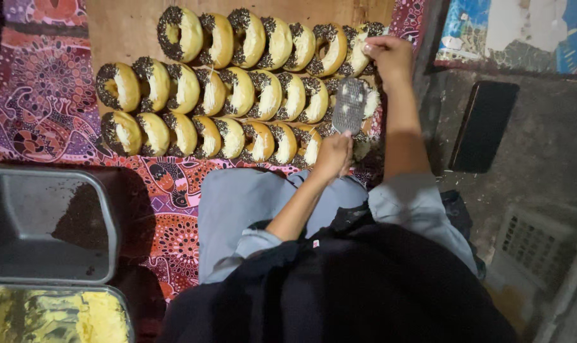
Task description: The person grates a block of cheese over a tray of donuts using a handheld grater. They repeatedly grate cheese onto each donut, occasionally retrieving more cheese from a black plastic bag.
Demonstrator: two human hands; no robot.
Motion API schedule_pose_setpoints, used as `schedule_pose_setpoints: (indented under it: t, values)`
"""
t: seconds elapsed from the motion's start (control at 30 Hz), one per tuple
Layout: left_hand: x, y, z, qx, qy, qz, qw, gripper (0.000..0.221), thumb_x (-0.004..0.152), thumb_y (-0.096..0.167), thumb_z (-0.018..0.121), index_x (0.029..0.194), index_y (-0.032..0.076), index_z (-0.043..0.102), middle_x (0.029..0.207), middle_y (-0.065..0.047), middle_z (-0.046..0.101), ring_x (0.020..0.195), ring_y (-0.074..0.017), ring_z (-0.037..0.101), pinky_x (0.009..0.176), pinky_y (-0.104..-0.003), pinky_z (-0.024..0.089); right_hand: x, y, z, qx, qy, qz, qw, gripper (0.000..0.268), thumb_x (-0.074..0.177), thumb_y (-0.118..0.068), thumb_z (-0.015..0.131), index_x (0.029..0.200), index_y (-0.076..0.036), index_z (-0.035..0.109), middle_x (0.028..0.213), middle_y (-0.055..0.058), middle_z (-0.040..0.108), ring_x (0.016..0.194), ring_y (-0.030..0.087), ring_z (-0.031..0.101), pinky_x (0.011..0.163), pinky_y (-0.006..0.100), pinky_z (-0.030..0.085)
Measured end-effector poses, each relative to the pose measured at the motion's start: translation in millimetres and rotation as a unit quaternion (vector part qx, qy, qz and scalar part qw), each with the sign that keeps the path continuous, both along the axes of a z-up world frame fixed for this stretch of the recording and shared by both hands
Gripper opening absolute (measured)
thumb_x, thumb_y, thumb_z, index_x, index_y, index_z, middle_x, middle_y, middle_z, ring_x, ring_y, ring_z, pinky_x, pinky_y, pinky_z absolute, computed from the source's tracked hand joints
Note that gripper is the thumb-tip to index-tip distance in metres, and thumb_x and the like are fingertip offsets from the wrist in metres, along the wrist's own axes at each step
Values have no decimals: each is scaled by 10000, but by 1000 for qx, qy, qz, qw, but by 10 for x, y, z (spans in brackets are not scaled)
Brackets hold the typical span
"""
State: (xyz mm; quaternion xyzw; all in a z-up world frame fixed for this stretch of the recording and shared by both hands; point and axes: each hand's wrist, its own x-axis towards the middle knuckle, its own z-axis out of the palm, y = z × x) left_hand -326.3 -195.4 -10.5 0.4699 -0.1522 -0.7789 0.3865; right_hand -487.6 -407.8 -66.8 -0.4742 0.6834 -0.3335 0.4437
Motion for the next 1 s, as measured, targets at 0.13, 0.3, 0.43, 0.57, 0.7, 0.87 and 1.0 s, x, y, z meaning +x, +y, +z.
schedule_pose_setpoints:
  t: [0.13,0.3,0.43,0.57,0.7,0.87,1.0]
  values:
    - [-8,189,78,28,39,-13,999,375,1097,282,417,784,90,496,509,2,412,341,-113,359,314,-308,303,-184,34,320,54,-225,-89,969,169,924,14,735,1078,-16,796,919,80,761,676,116,629,589,225,485]
    - [-111,-51,-126,-66,-39,-27,997,426,1104,279,405,749,70,513,508,-14,457,352,-137,415,344,-315,353,-171,90,735,38,-173,-74,981,191,918,9,738,1103,-7,784,962,101,778,767,131,706,661,223,556]
    - [-219,-518,-357,-102,-62,3,993,404,1103,267,448,771,65,558,553,-1,498,409,-121,439,387,-302,360,27,277,835,-10,22,27,999,179,915,-19,755,1079,-68,807,1008,78,790,857,128,734,781,245,606]
    - [-259,-669,-482,-38,-34,-15,999,417,1065,290,453,715,77,528,493,-7,458,348,-146,383,347,-333,318,210,406,650,-133,176,102,970,152,855,10,785,988,-58,816,941,130,780,799,208,732,732,322,571]
    - [-282,-627,-622,-190,-213,-14,958,487,1066,320,469,682,52,604,542,-40,566,469,-171,530,508,-353,448,252,327,330,-187,202,102,956,157,808,41,763,931,-40,815,897,168,764,793,259,746,741,337,577]
    - [-345,-317,-632,-104,-158,-7,982,476,1086,314,515,733,10,611,599,-81,521,549,-182,476,536,-382,409,217,229,126,-145,221,111,958,154,800,34,763,905,-61,823,879,153,778,778,242,754,756,325,583]
    - [-347,73,-413,-146,-266,-38,952,437,1074,296,477,788,8,638,621,-110,543,521,-220,515,526,-387,408,162,219,230,-79,160,90,980,129,828,9,799,934,-60,823,894,111,790,781,171,728,729,282,562]
